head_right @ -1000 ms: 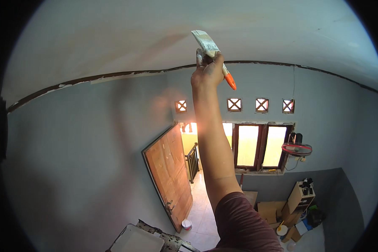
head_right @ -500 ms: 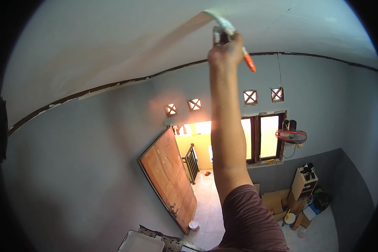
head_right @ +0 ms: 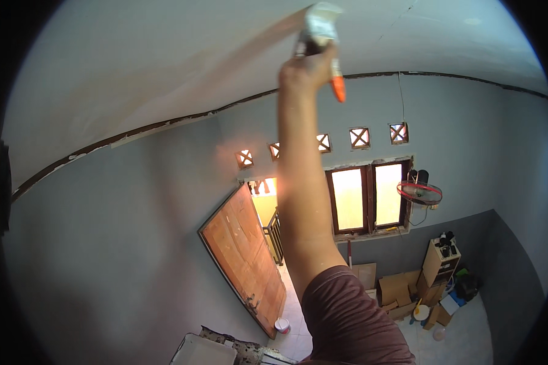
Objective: The person paints the ceiling using a paintbrush, repeatedly dipping the brush into a paint tray resting on a ladder, before descending the ladder.
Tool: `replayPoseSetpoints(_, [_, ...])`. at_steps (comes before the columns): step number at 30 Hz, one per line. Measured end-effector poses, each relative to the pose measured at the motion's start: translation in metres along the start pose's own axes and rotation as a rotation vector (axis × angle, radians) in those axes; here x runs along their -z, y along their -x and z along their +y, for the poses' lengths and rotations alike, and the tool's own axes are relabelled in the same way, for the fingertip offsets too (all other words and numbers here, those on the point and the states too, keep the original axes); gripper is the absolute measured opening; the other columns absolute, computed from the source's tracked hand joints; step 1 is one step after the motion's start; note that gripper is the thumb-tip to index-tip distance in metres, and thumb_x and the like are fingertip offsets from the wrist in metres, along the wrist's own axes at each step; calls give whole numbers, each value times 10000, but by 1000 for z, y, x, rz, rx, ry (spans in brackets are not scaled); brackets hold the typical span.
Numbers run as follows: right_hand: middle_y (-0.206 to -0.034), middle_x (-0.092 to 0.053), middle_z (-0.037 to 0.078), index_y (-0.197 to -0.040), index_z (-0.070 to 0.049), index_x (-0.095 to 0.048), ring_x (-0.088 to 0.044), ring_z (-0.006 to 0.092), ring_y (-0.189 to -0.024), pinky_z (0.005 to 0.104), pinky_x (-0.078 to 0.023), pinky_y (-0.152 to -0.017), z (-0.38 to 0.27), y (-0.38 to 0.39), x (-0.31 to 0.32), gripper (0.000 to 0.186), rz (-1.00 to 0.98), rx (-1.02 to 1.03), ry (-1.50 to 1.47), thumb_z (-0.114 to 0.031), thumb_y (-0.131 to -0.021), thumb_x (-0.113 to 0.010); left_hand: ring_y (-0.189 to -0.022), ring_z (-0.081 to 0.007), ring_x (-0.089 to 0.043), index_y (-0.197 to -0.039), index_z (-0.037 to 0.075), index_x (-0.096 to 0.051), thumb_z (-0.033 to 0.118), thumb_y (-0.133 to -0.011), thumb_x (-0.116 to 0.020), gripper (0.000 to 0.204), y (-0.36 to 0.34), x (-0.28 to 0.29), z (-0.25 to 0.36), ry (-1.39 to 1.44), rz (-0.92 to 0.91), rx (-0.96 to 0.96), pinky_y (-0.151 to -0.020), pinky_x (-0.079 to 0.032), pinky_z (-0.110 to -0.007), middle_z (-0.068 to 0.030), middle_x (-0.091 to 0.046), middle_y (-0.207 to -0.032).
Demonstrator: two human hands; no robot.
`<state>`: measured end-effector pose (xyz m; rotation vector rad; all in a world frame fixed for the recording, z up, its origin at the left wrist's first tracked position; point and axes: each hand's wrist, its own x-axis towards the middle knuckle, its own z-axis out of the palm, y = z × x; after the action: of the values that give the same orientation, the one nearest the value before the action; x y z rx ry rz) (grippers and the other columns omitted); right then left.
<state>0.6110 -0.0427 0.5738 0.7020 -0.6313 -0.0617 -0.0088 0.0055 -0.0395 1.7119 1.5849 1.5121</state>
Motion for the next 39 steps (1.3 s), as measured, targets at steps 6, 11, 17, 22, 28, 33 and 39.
replayPoseSetpoints(6, [-1138, -623, 169, -1171, 32, -508, -672, 278, -996, 452, -617, -907, 14, 36, 30, 248, 188, -172, 133, -155, -1008, -504, -821, -326, -605, -1025, -49, -646, 311, -1047, -472, 401, 3, 0, 20, 33, 49, 71, -777, -501, -445, -218, -681, -916])
replayPoseSetpoints(11, [-1151, -596, 189, -1215, 45, -437, -675, 300, -953, 501, -623, -890, -3, 8, 28, 279, 219, -144, 222, -95, -981, -498, -780, -286, -552, -968, -38, -615, 313, -1048, -480, 384, 4, -2, 20, 26, 37, 90, -731, -473, -423, -168, -620, -854])
replayPoseSetpoints(17, [-1131, -593, 175, -1208, 93, -498, -656, 292, -1015, 476, -592, -1000, -61, -42, -9, 312, -124, 92, 233, -176, -1051, -486, -731, -238, -489, -900, -26, -577, 315, -1048, -490, 381, 1, -1, 24, 24, 28, 113, -676, -438, -397, -109, -547, -781])
replayPoseSetpoints(22, [-1172, -596, 195, -1252, 99, -477, -645, 303, -1094, 450, -600, -996, -72, -62, 11, 409, -154, 251, 101, -259, -1055, -486, -690, -197, -436, -843, -15, -546, 317, -1049, -498, 393, -1, -3, 29, 32, 23, 134, -630, -409, -376, -60, -487, -719])
replayPoseSetpoints(28, [-1204, -609, 178, -1259, 76, -497, -640, 305, -1108, 459, -558, -1041, 11, -48, 59, 376, -10, -28, 50, -229, -1041, -518, -671, -167, -400, -823, 1, -522, 296, -1050, -512, 372, -1, 4, 15, 12, -35, 143, -601, -381, -355, -19, -428, -683])
replayPoseSetpoints(33, [-1201, -616, 183, -1244, 52, -498, -656, 314, -1088, 478, -579, -995, 7, -45, 101, 332, 38, -75, 195, -203, -1032, -512, -675, -164, -402, -833, -2, -531, 291, -1045, -517, 361, 3, -7, -10, 43, 62, 47, -606, -385, -354, -15, -429, -688])
replayPoseSetpoints(39, [-1156, -631, 173, -1245, 50, -474, -682, 312, -990, 484, -598, -930, 0, -54, 99, 304, 26, 35, 245, -180, -1046, -484, -686, -175, -421, -892, -18, -573, 281, -1047, -501, 344, -1, -1, 9, -47, 26, 191, -631, -417, -360, -30, -471, -697])
